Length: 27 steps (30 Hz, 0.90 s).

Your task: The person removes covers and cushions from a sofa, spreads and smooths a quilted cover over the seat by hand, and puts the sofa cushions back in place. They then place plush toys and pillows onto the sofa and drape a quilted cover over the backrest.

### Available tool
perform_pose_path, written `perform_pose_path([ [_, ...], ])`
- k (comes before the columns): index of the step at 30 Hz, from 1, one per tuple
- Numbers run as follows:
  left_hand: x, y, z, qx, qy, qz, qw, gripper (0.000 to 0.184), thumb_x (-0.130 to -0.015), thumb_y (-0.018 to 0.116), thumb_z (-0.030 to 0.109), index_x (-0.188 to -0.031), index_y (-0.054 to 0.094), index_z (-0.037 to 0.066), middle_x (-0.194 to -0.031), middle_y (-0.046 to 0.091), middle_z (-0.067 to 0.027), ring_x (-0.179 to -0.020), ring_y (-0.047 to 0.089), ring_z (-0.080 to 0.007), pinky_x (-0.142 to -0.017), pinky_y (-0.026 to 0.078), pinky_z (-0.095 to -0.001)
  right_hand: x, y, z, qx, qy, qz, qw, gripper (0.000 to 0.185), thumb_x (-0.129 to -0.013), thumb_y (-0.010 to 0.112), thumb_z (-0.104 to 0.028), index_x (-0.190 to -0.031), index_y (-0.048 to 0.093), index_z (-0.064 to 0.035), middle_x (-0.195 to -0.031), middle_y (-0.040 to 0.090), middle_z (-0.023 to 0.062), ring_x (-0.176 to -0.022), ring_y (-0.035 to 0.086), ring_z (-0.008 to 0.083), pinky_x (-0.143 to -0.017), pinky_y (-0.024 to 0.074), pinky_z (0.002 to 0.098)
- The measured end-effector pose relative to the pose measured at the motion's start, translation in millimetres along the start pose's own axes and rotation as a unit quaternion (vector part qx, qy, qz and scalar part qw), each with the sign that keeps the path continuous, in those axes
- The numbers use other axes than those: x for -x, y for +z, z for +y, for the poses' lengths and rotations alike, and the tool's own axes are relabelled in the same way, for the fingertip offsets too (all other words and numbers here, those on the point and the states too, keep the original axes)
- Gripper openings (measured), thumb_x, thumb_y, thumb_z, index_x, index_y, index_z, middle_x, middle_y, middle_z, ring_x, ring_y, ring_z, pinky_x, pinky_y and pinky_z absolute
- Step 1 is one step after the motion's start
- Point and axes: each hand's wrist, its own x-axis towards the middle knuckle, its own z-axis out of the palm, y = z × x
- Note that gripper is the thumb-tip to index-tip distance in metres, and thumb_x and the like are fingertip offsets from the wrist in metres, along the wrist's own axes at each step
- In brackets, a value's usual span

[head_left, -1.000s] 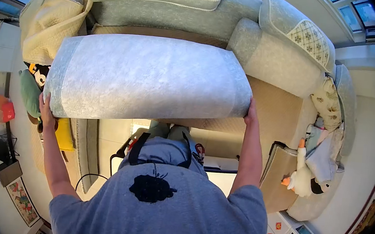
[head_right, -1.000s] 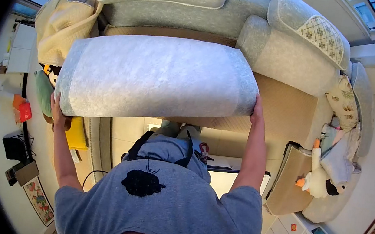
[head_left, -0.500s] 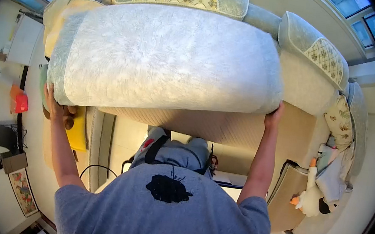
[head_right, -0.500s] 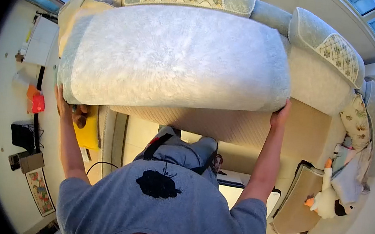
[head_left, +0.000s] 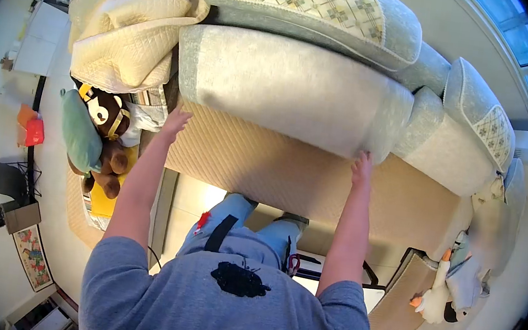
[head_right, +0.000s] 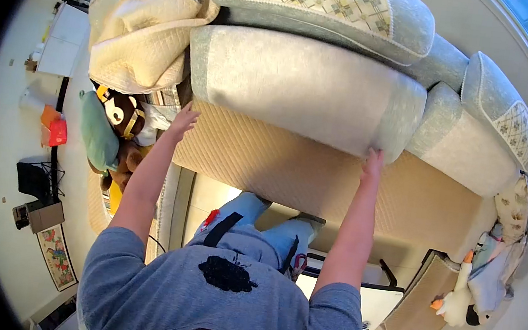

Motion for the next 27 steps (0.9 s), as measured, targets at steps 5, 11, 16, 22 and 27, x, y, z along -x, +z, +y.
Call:
perform_pose_path([
  [5, -62, 3, 11, -0.048, 0.055, 0.056, 0.996, 0.078, -0.073, 0.061, 0.025, -0.134, 0.014, 0.011, -0.128, 0.032, -0.0208, -0.107, 0.042, -0.0252, -0.079, 0.039, -0.0343, -16, 25, -7, 0.014, 0.063, 0.006, 0.998, 0.074, -0.074, 0.056, -0.032, -0.134, 0.013, -0.0198, -0.133, 0.026, 0.0085, -0.114, 0.031, 0.0314, -0.089, 0.0299, 0.0444],
  [11, -154, -33, -8, -0.045, 0.076, 0.058, 0.994, 0.072, -0.073, 0.06, 0.025, -0.132, 0.021, 0.009, -0.126, 0.036, -0.0197, -0.112, 0.04, -0.0262, -0.086, 0.037, -0.0364, -37, 22, -20, 0.075, 0.013, 0.056, 0.996, 0.07, -0.075, 0.054, -0.032, -0.132, 0.018, -0.0154, -0.132, 0.027, 0.0097, -0.117, 0.029, 0.0311, -0.091, 0.0274, 0.0499],
  [16, -172, -29, 21, -0.018, 0.137, 0.085, 0.987, 0.069, -0.074, 0.06, 0.029, -0.129, 0.027, 0.001, -0.124, 0.041, -0.0155, -0.111, 0.042, -0.0241, -0.092, 0.032, -0.0326, -57, -9, -14, 0.109, 0.055, 0.107, 0.987, 0.068, -0.076, 0.052, -0.039, -0.131, 0.019, -0.0163, -0.134, 0.024, 0.0087, -0.122, 0.023, 0.0307, -0.091, 0.024, 0.0559],
  [22, -222, -28, 34, -0.091, 0.122, 0.072, 0.986, 0.079, -0.071, 0.064, 0.033, -0.128, 0.023, -0.005, -0.129, 0.032, -0.0184, -0.115, 0.038, -0.0241, -0.094, 0.03, -0.0312, -83, -30, -2, 0.054, 0.097, 0.1, 0.989, 0.073, -0.073, 0.052, -0.052, -0.131, 0.019, -0.0213, -0.136, 0.02, 0.0049, -0.125, 0.016, 0.03, -0.087, 0.0243, 0.0575],
  [27, -238, -15, 56, -0.173, 0.07, 0.13, 0.974, 0.084, -0.068, 0.067, 0.036, -0.128, 0.024, -0.005, -0.127, 0.034, -0.0196, -0.113, 0.04, -0.0255, -0.094, 0.031, -0.0315, -105, -36, -15, 0.079, 0.108, 0.081, 0.988, 0.076, -0.071, 0.047, -0.062, -0.131, 0.02, -0.0224, -0.138, 0.018, 0.0044, -0.126, 0.015, 0.0291, -0.086, 0.0245, 0.059],
])
